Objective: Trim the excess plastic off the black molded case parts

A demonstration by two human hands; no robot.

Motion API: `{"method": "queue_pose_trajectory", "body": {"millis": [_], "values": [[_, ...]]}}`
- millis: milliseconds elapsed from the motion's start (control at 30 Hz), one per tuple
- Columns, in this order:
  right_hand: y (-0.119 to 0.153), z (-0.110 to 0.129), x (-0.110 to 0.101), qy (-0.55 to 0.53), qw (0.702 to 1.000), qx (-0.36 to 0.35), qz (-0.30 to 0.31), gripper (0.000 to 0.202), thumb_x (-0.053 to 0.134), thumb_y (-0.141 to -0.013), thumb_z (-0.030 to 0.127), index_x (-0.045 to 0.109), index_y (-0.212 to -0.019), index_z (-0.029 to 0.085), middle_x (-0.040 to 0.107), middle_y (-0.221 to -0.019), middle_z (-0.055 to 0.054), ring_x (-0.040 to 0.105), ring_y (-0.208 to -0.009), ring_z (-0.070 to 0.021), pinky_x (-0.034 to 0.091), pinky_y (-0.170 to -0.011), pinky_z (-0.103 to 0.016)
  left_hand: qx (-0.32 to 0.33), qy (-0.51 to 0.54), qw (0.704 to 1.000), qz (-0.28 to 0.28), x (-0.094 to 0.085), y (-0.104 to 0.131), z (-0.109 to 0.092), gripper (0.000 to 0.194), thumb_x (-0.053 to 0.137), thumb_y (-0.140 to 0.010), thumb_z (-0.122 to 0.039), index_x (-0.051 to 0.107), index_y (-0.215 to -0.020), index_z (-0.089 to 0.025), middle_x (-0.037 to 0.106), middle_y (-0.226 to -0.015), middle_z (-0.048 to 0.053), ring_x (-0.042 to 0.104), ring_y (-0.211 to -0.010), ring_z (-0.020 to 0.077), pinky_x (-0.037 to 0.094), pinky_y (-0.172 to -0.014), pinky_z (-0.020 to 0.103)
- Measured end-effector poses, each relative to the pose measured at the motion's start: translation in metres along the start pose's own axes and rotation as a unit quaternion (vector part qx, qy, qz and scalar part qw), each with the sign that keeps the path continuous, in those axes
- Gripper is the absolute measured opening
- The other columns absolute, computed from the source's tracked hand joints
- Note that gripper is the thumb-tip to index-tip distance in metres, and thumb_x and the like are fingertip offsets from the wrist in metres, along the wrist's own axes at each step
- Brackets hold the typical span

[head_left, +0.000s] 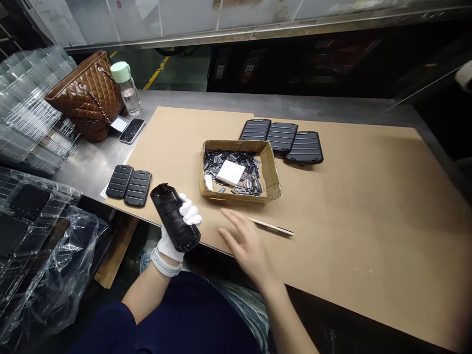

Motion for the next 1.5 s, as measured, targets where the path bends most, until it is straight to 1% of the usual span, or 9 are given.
{"method": "queue_pose_trajectory", "body": {"millis": [167,367,500,667,767,900,1033,1267,1500], "values": [[0.000,0.051,0.022,-0.320,0.945,0.048,0.054,0.024,0.062,-0.084,0.046,0.073,-0.090,0.025,0.071,-0.088,-0.005,0.066,-0.083,-0.0184,0.054,-0.077,-0.031,-0.025,-0.041,0.994,-0.094,-0.003,-0.008,0.004,0.031,0.040,-0.096,-0.030,0.053,-0.070,-0.018,0.042,-0.052,-0.006,0.042,-0.041,0.0060,0.039,-0.042,0.017],[-0.015,0.048,0.036,-0.530,0.808,0.257,-0.005,0.035,0.081,-0.060,0.051,0.070,-0.073,0.020,0.068,-0.065,0.001,0.060,-0.057,-0.0114,0.054,-0.060,-0.026,-0.012,-0.118,0.986,-0.121,0.004,-0.001,0.003,0.015,0.053,-0.088,-0.025,0.063,-0.081,-0.017,0.066,-0.074,0.000,0.064,-0.066,0.0108,0.054,-0.072,0.022],[-0.016,0.048,0.038,-0.564,0.781,0.267,-0.011,0.037,0.085,-0.054,0.050,0.070,-0.071,0.020,0.069,-0.065,0.001,0.060,-0.056,-0.0101,0.053,-0.057,-0.023,0.000,-0.151,0.980,-0.131,0.003,0.000,0.001,0.013,0.055,-0.085,-0.025,0.066,-0.082,-0.018,0.069,-0.078,0.002,0.067,-0.075,0.0145,0.054,-0.082,0.026],[-0.013,0.051,0.041,-0.559,0.793,0.239,-0.031,0.036,0.085,-0.056,0.048,0.068,-0.074,0.022,0.069,-0.067,0.002,0.062,-0.057,-0.0106,0.054,-0.057,-0.023,0.016,-0.202,0.967,-0.152,0.004,0.003,0.004,0.013,0.059,-0.081,-0.028,0.066,-0.087,-0.018,0.071,-0.085,0.004,0.068,-0.090,0.0205,0.054,-0.087,0.031],[-0.015,0.045,0.032,-0.487,0.853,0.189,0.004,0.034,0.076,-0.066,0.053,0.067,-0.077,0.022,0.070,-0.071,0.000,0.065,-0.062,-0.0134,0.056,-0.061,-0.027,0.001,-0.195,0.970,-0.142,0.004,0.004,0.003,0.012,0.058,-0.083,-0.028,0.065,-0.086,-0.018,0.070,-0.080,0.002,0.069,-0.078,0.0167,0.056,-0.081,0.029],[-0.014,-0.001,-0.010,-0.174,0.979,0.097,0.034,0.032,0.061,-0.081,0.052,0.072,-0.092,0.023,0.072,-0.094,-0.008,0.066,-0.091,-0.0230,0.052,-0.087,-0.042,0.010,-0.111,0.981,-0.161,0.008,0.003,-0.006,0.017,0.048,-0.091,-0.021,0.062,-0.081,-0.019,0.069,-0.077,0.000,0.067,-0.068,0.0089,0.055,-0.074,0.019],[0.001,-0.056,-0.052,0.101,0.988,0.105,-0.052,0.042,0.057,-0.079,0.060,0.072,-0.091,0.022,0.068,-0.101,-0.013,0.061,-0.101,-0.0318,0.047,-0.091,-0.054,0.069,-0.075,0.978,-0.181,0.010,0.002,-0.013,0.016,0.047,-0.091,-0.015,0.061,-0.084,-0.018,0.069,-0.083,0.001,0.068,-0.074,0.0072,0.054,-0.069,0.014],[0.022,0.009,-0.022,-0.139,0.978,0.141,-0.070,0.039,0.046,-0.093,0.040,0.053,-0.127,0.023,0.067,-0.074,-0.002,0.056,-0.053,-0.0137,0.050,-0.053,-0.029,0.069,-0.220,0.963,-0.139,0.005,0.004,-0.009,0.011,0.054,-0.084,-0.013,0.062,-0.082,-0.020,0.068,-0.081,0.002,0.068,-0.080,0.0136,0.056,-0.071,0.022],[0.001,0.050,0.020,-0.267,0.952,0.107,-0.101,0.041,0.051,-0.091,0.036,0.055,-0.131,0.029,0.071,-0.097,-0.005,0.067,-0.077,-0.0197,0.059,-0.065,-0.036,0.168,-0.359,0.915,-0.069,0.018,0.028,-0.005,0.038,0.068,-0.066,0.006,0.069,-0.096,-0.018,0.070,-0.099,0.002,0.065,-0.092,0.0146,0.051,-0.087,0.020]]}}
Point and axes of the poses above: each hand's wrist, its own y-axis away from the middle knuckle, its own x-axis out of the palm, z = x × y, the point moved 2 cm from there along -y, towards the middle knuckle
